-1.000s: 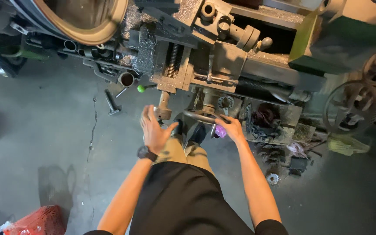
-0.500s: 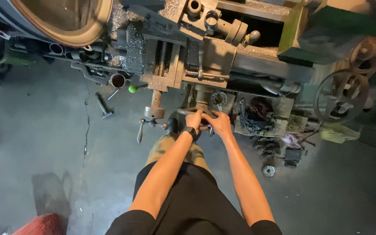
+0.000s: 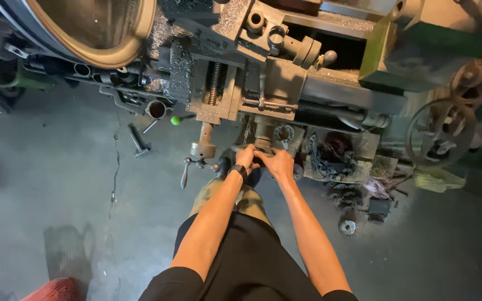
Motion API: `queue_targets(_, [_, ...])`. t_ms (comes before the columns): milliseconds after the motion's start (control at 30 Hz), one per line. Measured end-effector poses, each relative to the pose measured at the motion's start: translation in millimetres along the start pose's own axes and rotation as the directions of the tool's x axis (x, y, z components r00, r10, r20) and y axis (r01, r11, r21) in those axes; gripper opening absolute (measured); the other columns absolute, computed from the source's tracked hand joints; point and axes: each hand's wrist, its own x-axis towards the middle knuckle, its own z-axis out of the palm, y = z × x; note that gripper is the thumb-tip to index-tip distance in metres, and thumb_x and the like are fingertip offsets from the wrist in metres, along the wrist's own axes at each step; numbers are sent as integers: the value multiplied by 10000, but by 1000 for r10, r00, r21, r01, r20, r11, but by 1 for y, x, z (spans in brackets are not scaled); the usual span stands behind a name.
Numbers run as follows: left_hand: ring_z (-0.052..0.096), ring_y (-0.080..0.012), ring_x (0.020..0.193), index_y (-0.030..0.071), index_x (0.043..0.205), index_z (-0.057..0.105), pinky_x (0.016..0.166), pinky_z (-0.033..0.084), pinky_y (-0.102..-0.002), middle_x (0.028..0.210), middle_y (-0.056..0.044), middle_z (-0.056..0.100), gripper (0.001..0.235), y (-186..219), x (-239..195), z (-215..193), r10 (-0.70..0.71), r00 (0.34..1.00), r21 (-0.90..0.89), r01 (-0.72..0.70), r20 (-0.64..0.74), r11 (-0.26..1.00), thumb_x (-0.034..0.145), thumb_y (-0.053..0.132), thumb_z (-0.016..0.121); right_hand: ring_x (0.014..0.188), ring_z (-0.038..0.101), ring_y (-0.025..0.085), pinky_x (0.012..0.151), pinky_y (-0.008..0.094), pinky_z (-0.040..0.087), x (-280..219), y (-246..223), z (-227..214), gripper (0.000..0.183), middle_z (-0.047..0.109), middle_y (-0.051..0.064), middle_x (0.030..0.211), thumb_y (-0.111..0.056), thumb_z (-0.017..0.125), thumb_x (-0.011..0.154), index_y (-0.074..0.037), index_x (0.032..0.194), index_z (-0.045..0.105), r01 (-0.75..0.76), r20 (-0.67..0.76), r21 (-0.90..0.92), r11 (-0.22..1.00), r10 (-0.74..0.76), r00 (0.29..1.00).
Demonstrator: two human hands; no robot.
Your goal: The person carries a small metal part across the workshop to a lathe, mounts a wheel hub onto the lathe, and turns the handwheel and chuck handles to machine the hub. They repeatedly adjust the hub and operate the lathe controls while metal shavings accumulate around the machine.
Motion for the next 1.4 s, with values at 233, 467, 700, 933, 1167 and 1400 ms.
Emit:
queue_targets(233, [587,-236,713,-38,935,650,612,554,-451,839,-115,617,309,4,5,-8,11,999,-2,-11,36,1000,835,254,642,839,739,391,758,477,571,-4,-14,2,808,762,224,869,-747,763,641,-38,1024,812,-14,-12,-15,1000,14,1000])
queue_targets(467, [595,-257,682,-28,884,633,547,508,-455,802,-129,618,225,5,20,-16,1,999,-90,2,32,996,806,183,639,743,736,418,675,504,582,-3,-26,11,869,731,274,809,-766,775,682,76,898,773,-12,-14,-223,975,10,1000])
queue_targets(700, [527,-256,565,19,824,591,476,401,-422,710,-115,570,131,-19,82,-30,-51,999,-220,51,6,974,806,133,652,849,716,482,755,547,565,-5,-44,16,793,718,321,901,-726,775,700,49,865,785,-11,-44,-266,964,-1,999])
queue_targets(933, [574,-276,559,-25,862,625,487,459,-452,715,-147,602,211,-24,54,-18,16,1000,-95,-18,-22,995,869,184,591,966,696,475,851,559,540,7,-5,30,797,707,322,1024,-735,707,769,20,1017,771,-20,-10,-284,959,17,1000])
queue_targets(1167, [688,-426,944,70,1018,739,846,536,-513,999,-276,729,315,23,-109,4,461,843,747,-492,279,448,940,347,610,970,623,404,850,510,490,108,209,150,461,638,324,1094,-351,772,910,81,1066,729,2,-198,602,799,146,969])
queue_targets(1400, [532,-449,1234,8,1204,613,975,477,-530,1300,-282,545,402,68,-98,-31,337,721,792,-585,606,-174,942,302,696,746,667,253,651,376,565,121,233,123,102,654,125,882,-107,670,851,-32,913,639,-449,443,893,1,164,881])
